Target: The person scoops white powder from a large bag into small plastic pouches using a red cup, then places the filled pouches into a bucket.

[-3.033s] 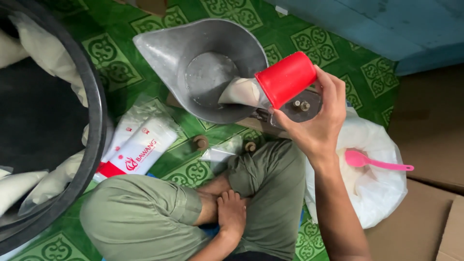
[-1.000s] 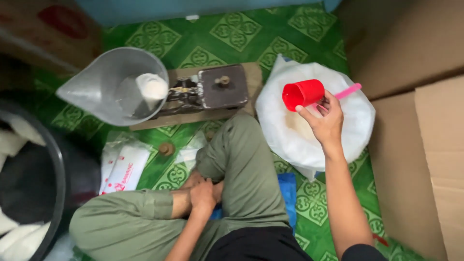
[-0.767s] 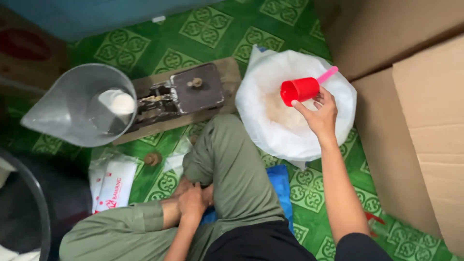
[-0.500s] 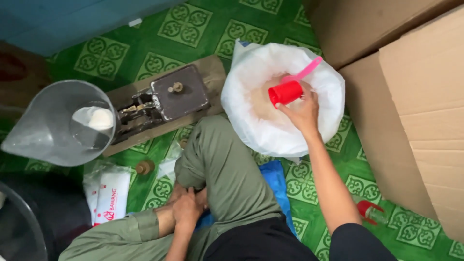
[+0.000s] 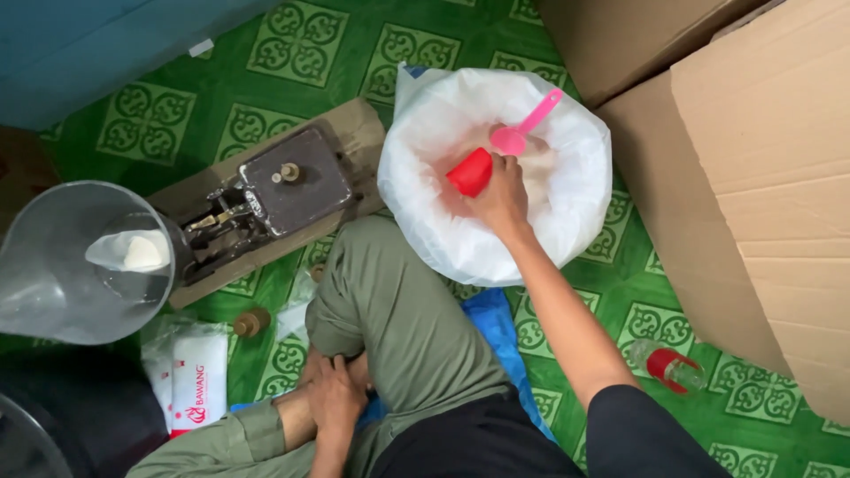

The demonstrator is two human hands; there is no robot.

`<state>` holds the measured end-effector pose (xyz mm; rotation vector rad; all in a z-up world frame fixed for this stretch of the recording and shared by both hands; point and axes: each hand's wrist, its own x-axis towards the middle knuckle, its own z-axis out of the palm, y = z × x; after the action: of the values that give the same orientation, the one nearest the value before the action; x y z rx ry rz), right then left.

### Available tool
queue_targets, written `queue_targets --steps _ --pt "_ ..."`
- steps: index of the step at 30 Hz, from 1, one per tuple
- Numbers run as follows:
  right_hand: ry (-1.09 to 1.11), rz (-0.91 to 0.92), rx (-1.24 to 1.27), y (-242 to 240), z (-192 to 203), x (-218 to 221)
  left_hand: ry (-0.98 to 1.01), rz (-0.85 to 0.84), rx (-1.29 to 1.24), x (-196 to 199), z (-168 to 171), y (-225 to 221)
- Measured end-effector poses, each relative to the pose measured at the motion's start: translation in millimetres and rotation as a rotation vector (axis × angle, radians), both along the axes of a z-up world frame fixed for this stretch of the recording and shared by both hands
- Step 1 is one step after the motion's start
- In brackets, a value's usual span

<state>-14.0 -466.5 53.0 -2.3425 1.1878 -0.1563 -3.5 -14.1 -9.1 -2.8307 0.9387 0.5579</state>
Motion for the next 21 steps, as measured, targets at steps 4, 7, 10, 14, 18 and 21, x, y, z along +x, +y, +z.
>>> queue_targets --steps 4,7,10,14,18,21 --pt "0.001 0.014 -0.032 4.5 2.7 6.4 -0.050 -0.002 -0.041 -6.1 9.8 -4.0" --pt "0.031 0.028 0.033 1.9 -2.1 3.4 -0.054 0.010 -0.033 -5.2 10.8 -4.9" --pt "-0.057 -0.002 0.088 -7.1 -17.6 -8.5 -0.087 -0.016 -0.047 -2.4 13.3 -5.4" --pt "-0.289 -0.044 0.210 -16.8 -8.6 -25.4 -0.038 -0.013 -0.023 0.1 9.8 -3.2" --pt "-0.409 -0.171 0.283 -28.3 -5.8 -46.4 0.034 0.008 0.009 3.5 4.8 -0.6" --pt "-0.473 -0.135 0.318 -25.6 15.0 -54.6 0.036 0.004 -0.002 3.2 7.1 -0.6"
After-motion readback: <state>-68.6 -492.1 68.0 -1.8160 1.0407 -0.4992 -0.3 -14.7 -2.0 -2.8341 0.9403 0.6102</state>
